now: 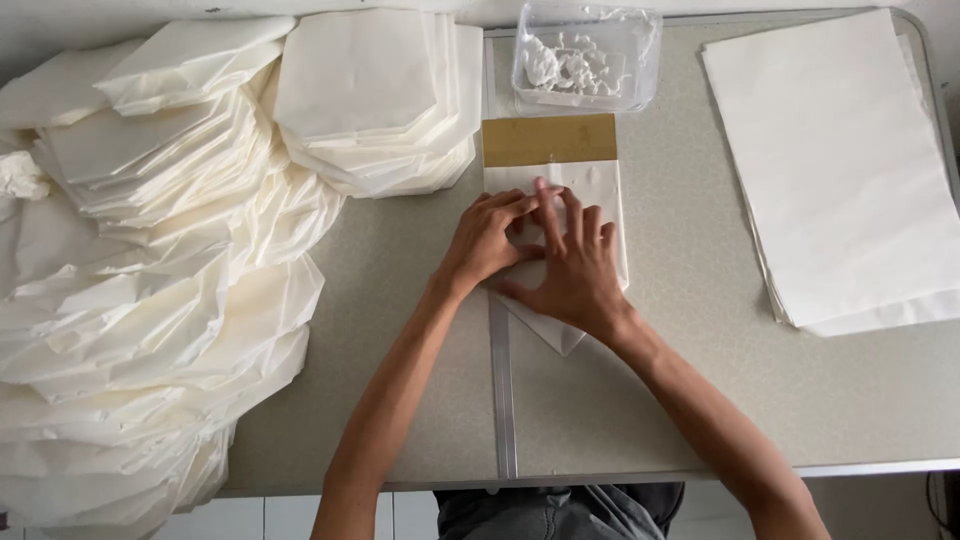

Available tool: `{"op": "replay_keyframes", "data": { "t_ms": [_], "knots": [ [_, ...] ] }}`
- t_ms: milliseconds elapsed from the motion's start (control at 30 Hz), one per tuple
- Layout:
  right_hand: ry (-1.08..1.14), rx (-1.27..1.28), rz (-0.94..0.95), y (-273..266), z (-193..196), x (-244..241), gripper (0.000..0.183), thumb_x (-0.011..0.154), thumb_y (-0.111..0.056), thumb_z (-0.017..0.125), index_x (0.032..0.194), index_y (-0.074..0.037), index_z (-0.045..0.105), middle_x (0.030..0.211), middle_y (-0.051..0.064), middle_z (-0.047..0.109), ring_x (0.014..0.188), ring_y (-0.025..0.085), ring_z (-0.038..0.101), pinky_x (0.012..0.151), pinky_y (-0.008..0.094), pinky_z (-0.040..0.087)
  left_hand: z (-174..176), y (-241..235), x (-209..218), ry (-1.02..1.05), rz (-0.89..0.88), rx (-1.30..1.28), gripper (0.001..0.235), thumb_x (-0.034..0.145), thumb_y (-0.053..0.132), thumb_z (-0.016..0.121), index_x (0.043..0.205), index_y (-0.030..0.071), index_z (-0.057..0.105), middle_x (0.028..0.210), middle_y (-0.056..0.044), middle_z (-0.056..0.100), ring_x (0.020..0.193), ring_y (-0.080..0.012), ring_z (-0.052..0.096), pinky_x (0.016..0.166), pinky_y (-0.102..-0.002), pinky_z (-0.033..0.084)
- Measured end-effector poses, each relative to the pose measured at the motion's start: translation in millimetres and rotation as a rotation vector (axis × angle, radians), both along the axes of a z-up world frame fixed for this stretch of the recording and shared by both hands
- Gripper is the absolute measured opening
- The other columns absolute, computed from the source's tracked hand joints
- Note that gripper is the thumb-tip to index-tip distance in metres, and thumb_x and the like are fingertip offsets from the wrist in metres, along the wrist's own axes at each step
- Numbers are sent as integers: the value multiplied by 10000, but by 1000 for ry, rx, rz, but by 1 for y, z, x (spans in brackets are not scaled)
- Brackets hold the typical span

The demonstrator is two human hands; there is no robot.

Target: Folding the bottom of a white paper bag and preparing a paper insert using a template

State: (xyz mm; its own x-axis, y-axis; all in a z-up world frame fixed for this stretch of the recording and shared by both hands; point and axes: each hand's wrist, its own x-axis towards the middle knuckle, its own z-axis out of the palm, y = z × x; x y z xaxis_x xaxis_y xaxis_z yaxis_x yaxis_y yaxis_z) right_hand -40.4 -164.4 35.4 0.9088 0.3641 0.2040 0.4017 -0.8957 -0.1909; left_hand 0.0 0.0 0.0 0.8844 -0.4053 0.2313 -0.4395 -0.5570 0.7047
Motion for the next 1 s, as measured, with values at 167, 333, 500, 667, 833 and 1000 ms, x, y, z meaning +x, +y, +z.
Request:
{"op": "replay_keyframes", "data": {
  "t_ms": [167, 333, 500, 667, 833, 1000],
  "knots": [
    [16, -96, 7, 3, -7, -3, 1562, 470, -961, 660, 1651, -117, 84, 1376, 223, 435, 996, 335, 479, 744, 428, 388, 6, -2, 4, -5, 16, 9, 468, 753, 432, 892, 1134, 213, 730, 809, 45, 598, 784, -160, 631, 795, -343, 464],
    [206, -8, 56, -11, -7, -8, 1551, 492, -913, 703, 1655, -137, 31, 1550, 208, 313, 1147, 319, 412, 867, 443, 349, 5, -3, 2, 7, 10, 4, 547, 727, 385, 903, 1215, 233, 708, 780, 42, 591, 773, -157, 629, 797, -336, 467],
    [368, 36, 28, -22, -3, -14, 1660, 415, -920, 756, 1644, -118, -21, 1673, 192, 83, 1453, 472, 117, 1019, 557, 270, -6, 3, 0, -14, -37, -43, 870, 752, 351, 890, 1514, 217, 491, 934, -5, 692, 826, -205, 646, 820, -367, 471],
    [434, -29, 71, -41, 4, -31, 1668, 411, -908, 775, 1645, -145, -48, 1692, 161, 26, 1485, 490, 23, 1034, 588, 224, -18, 3, 1, -36, -53, -42, 855, 770, 402, 878, 1512, 223, 494, 964, 26, 699, 807, -162, 632, 806, -347, 462],
    [461, -22, 125, -57, -1, -44, 1694, 375, -941, 739, 1642, -132, -43, 1701, 141, 9, 1508, 484, -37, 1087, 598, 159, -18, 3, 5, -62, -70, -33, 762, 764, 445, 871, 1445, 269, 579, 972, 74, 697, 789, -145, 624, 791, -335, 449],
    [486, -17, 132, -71, 8, -26, 1767, 300, -816, 906, 1647, -162, -32, 1648, 131, 182, 1497, 382, 185, 1063, 560, 280, -4, 1, 1, -145, -86, 4, 217, 826, 356, 838, 1040, 342, 805, 989, 79, 671, 809, -152, 594, 804, -323, 439]
  ]
}}
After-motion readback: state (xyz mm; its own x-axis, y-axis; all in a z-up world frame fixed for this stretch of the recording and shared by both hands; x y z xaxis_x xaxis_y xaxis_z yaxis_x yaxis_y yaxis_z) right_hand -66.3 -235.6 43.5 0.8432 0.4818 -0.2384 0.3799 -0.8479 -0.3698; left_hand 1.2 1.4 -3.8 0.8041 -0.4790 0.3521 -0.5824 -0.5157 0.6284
